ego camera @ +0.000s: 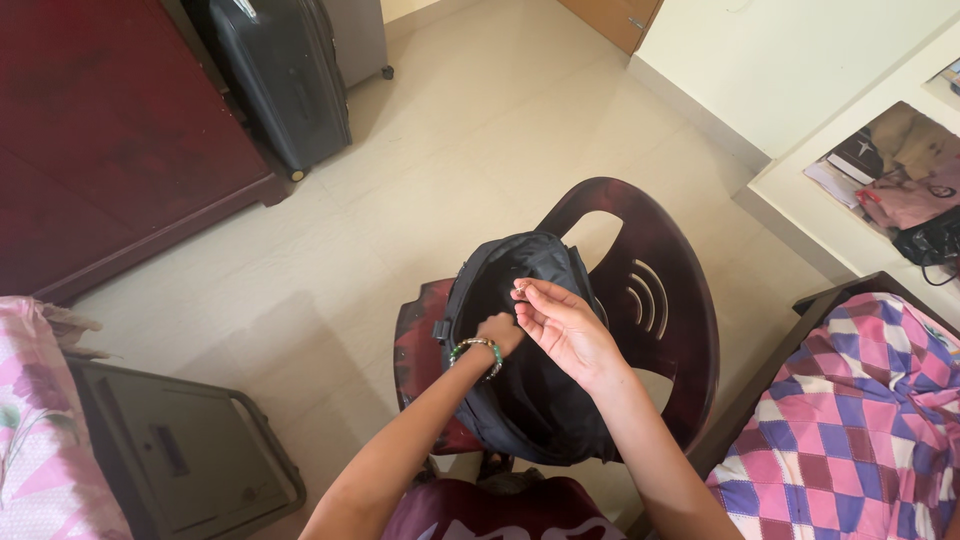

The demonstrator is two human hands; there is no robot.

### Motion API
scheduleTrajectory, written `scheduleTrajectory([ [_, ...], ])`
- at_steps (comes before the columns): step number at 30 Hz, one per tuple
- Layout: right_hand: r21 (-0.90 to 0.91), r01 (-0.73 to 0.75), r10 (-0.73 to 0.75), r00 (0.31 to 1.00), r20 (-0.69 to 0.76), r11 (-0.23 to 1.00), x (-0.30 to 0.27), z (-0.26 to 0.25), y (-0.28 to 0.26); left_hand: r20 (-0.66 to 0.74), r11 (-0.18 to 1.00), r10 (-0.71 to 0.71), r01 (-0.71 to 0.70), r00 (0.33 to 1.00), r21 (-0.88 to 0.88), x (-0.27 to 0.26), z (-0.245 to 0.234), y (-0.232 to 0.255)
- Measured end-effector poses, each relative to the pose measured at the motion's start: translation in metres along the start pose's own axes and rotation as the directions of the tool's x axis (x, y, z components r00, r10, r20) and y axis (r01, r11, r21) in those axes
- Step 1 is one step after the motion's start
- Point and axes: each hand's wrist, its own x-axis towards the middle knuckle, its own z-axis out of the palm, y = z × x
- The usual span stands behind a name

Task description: The person coils a power cable and places it on a table, then removes a laptop from a backpack and sets it on the table. They connect the power cable and a USB cable to the laptop, place a mouse beside it, and later store a small ring in a jewelry box on a shelf.

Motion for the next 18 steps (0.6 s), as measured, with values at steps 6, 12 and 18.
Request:
scheduleTrajectory([
  [6,-0.017,-0.003,0.003,1.000,-0.007,1.000,0.006,-0.004,-0.003,0.062,0.965,0.261,-0.259,0.963,-0.031,-0.036,-0.024,0.041],
  [12,-0.040,0.010,-0.011,1.000,-0.011,0.999,0.015,-0.006,-0.004,-0.401,0.703,0.227,-0.434,0.888,-0.563,-0.144,-0.109,0.078],
  [18,-0.080,-0.029,0.033,0.998,0.056,0.996,0.029,0.010,0.008,-0.790,0.712,0.167,-0.626,0.590,-0.318,-0.227,-0.168,0.108],
])
